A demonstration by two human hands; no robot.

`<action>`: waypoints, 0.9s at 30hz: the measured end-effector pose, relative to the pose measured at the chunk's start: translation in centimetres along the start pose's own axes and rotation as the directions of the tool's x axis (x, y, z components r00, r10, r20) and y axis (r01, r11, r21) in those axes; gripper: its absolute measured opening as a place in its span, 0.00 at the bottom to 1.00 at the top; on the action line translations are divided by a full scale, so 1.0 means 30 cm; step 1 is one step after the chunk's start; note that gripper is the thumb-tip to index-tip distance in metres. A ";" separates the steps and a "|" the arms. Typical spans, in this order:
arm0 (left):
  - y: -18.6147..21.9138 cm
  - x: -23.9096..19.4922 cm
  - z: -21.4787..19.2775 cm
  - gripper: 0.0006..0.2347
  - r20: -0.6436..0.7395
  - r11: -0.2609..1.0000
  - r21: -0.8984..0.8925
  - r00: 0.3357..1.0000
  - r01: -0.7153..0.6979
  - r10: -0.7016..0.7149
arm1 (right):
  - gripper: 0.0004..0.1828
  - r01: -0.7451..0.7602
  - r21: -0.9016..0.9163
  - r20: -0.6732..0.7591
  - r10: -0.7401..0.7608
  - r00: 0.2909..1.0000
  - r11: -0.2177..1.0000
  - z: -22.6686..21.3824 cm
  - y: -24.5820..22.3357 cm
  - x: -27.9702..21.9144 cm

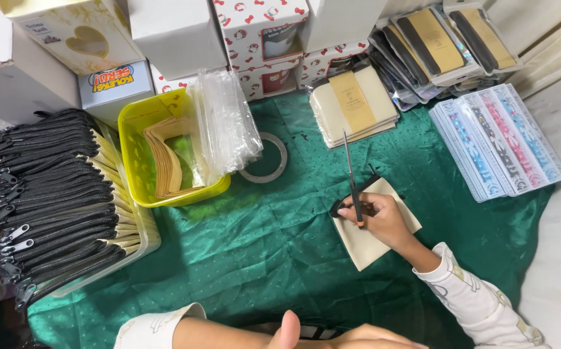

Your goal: The person aligns a black zipper along the edge of a cream-colored fabric pouch and uses scissors to trim the excess zipper length. The person then inspects the trimmed edge.

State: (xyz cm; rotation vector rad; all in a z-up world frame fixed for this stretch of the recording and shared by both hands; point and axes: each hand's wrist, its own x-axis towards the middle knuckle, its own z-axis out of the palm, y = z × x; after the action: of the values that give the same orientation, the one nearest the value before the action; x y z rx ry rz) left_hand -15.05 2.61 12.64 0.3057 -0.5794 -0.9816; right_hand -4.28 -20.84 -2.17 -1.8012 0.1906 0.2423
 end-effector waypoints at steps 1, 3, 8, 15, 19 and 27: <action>-0.001 -0.003 -0.002 0.44 0.002 1.000 0.021 1.000 -0.001 0.001 | 0.13 0.006 -0.025 0.001 -0.006 1.000 1.000 -0.002 -0.002 -0.001; 0.000 -0.007 -0.008 0.43 0.006 0.999 0.053 1.000 -0.001 0.001 | 0.14 0.002 -0.025 0.002 -0.002 1.000 1.000 0.000 -0.003 -0.004; 0.005 -0.016 -0.024 0.41 0.017 0.988 0.155 1.000 -0.002 -0.001 | 0.14 0.004 -0.029 0.004 -0.004 1.000 1.000 0.000 0.000 0.001; 0.001 -0.029 -0.056 0.41 0.026 0.948 0.319 1.000 -0.006 -0.002 | 0.14 -0.051 -0.012 -0.001 0.051 0.999 0.999 0.002 -0.003 -0.002; -0.004 -0.035 -0.078 0.42 0.034 0.909 0.418 0.999 -0.008 -0.006 | 0.14 -0.041 -0.015 -0.007 0.041 0.999 0.999 0.000 0.010 0.002; -0.039 -0.049 -0.117 0.35 0.095 0.937 0.344 0.995 -0.065 0.035 | 0.15 -0.060 -0.022 -0.010 0.060 0.998 0.998 0.001 0.003 -0.001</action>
State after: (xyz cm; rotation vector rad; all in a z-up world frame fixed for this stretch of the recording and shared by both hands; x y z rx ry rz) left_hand -14.40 3.20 8.76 0.5613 -0.8390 -0.8435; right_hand -4.34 -20.82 -2.26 -1.8205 0.2493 0.2799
